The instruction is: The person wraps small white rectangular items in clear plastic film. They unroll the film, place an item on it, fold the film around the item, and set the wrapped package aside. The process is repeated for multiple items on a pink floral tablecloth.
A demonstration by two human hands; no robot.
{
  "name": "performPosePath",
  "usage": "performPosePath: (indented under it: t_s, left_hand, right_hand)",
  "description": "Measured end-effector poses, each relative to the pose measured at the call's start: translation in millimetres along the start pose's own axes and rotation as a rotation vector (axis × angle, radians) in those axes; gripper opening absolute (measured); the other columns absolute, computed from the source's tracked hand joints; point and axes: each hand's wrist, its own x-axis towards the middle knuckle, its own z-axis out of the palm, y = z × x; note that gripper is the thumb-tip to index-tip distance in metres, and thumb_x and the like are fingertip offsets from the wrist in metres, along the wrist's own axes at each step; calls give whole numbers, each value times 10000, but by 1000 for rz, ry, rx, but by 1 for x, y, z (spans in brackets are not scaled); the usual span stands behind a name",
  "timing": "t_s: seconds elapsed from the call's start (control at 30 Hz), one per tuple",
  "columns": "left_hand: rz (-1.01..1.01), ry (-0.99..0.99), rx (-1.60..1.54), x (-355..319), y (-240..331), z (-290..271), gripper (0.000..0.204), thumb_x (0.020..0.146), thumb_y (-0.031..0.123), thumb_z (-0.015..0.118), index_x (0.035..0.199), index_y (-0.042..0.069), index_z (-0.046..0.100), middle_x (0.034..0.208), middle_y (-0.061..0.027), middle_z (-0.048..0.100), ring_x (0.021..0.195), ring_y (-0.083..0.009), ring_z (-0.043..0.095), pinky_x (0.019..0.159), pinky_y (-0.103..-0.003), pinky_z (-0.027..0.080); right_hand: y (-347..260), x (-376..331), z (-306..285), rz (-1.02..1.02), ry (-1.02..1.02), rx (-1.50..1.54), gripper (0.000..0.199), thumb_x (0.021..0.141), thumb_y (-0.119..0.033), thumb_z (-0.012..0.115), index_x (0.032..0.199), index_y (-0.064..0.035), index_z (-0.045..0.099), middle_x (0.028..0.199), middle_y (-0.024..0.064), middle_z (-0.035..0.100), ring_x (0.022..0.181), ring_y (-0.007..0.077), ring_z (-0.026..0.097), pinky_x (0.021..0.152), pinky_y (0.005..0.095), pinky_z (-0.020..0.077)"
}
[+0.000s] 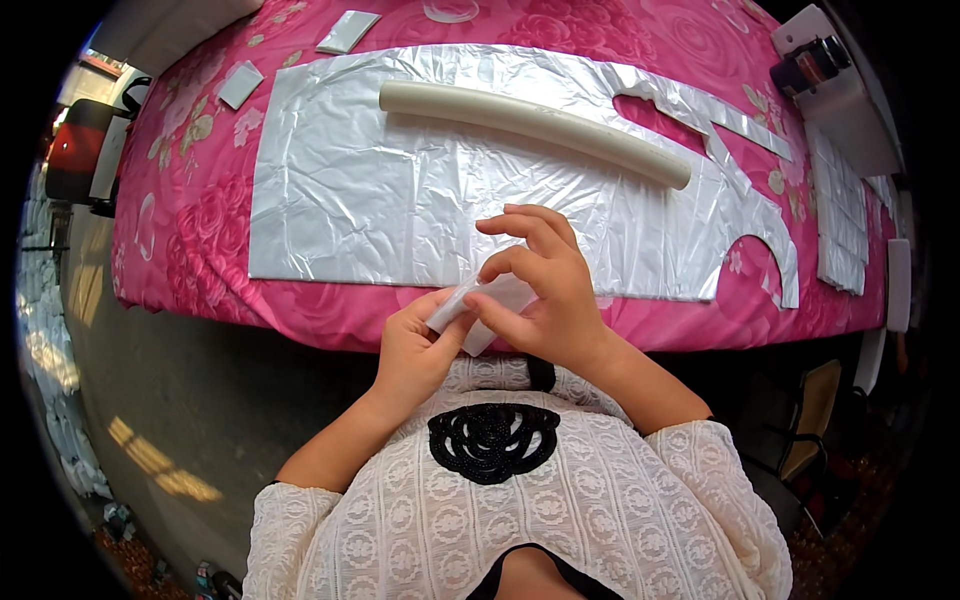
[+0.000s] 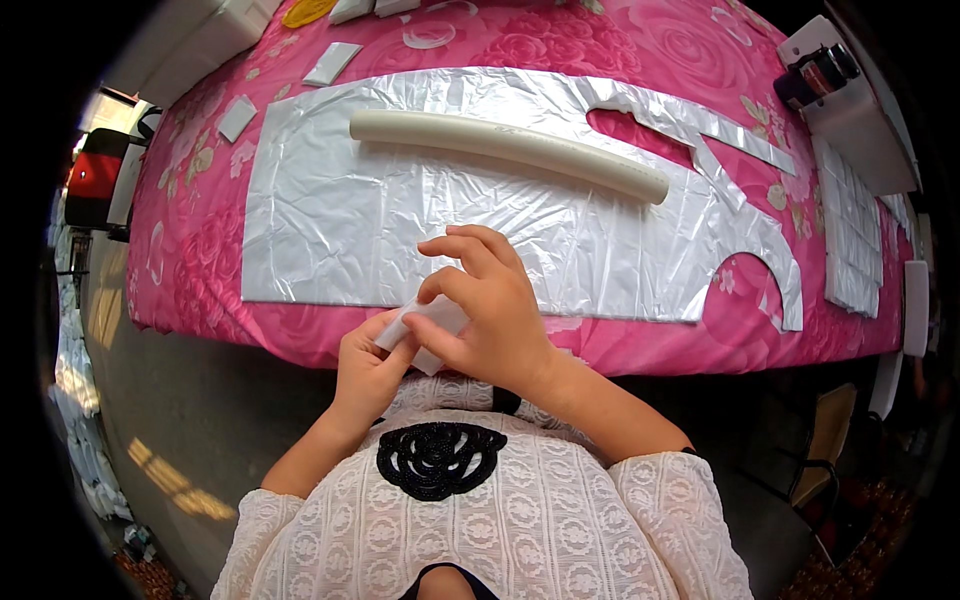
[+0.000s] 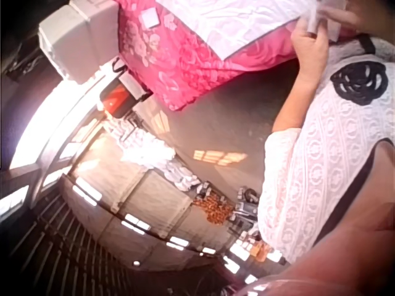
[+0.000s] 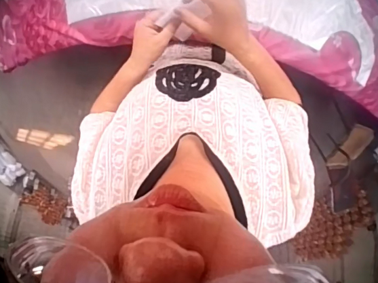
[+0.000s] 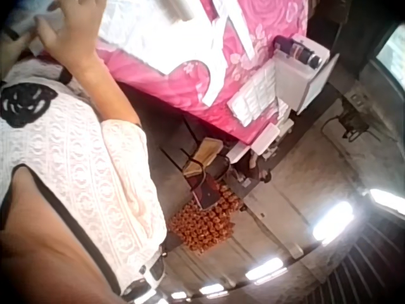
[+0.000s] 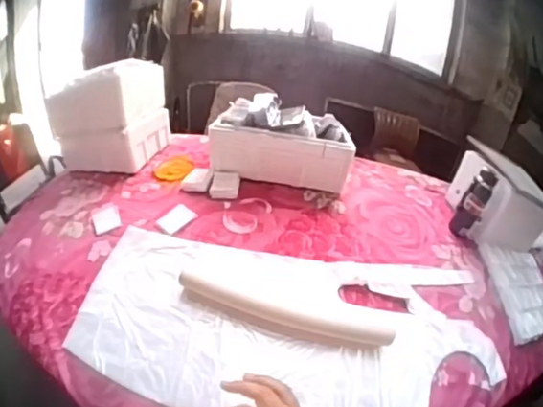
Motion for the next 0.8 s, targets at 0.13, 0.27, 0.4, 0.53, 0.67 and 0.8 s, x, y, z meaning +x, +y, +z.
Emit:
performPosePath:
  t_s: [0.13, 0.27, 0.4, 0.53, 0.67, 0.8]
  left_hand:
    - [44, -20, 13, -1, -1, -2, 257, 884, 38, 538, 1133, -21, 558, 945, -38, 620, 828, -75, 575, 701, -209, 474]
    - [-1, -91, -5, -5, 2, -5, 293, 903, 92, 520, 1169, -30, 525, 1010, -67, 612, 880, -106, 588, 757, -244, 485]
    - [-90, -156, -308, -5, -5, -14, 369, 943, 215, 454, 1203, -45, 484, 1072, -103, 589, 951, -156, 587, 823, -301, 482]
    - [-94, -167, -342, -4, -7, -16, 415, 958, 271, 414, 1206, -56, 472, 1086, -120, 581, 978, -185, 583, 846, -325, 476]
    - [-101, -167, -388, -3, -10, -17, 403, 961, 265, 404, 1193, -58, 474, 1086, -128, 582, 971, -192, 589, 837, -333, 484]
    - [-84, -89, -415, -3, -7, -17, 392, 963, 259, 396, 1181, -57, 479, 1079, -133, 586, 967, -198, 594, 823, -343, 495]
  right_hand:
    - [1, -2, 2, 67, -28, 69, 115, 668, -131, 704, 718, -76, 616, 1059, 82, 588, 1069, 302, 477, 889, 392, 396]
    - [5, -4, 3, 103, -58, 142, 103, 681, -93, 704, 745, -87, 624, 1075, 62, 597, 1059, 259, 492, 903, 375, 377]
    - [7, -5, 5, 156, -50, 178, 85, 701, -85, 695, 751, -86, 627, 1068, 60, 599, 1051, 243, 495, 904, 364, 372]
    - [8, -4, 6, 190, -45, 196, 81, 712, -84, 691, 757, -82, 624, 1081, 64, 594, 1058, 237, 492, 909, 360, 369]
    - [10, -3, 6, 214, 37, 213, 95, 687, -104, 693, 734, -70, 617, 1063, 75, 595, 1035, 254, 499, 894, 361, 386]
    - [16, -3, -1, 234, 34, 167, 96, 691, -102, 688, 745, -70, 615, 1078, 88, 588, 1043, 255, 497, 903, 361, 383]
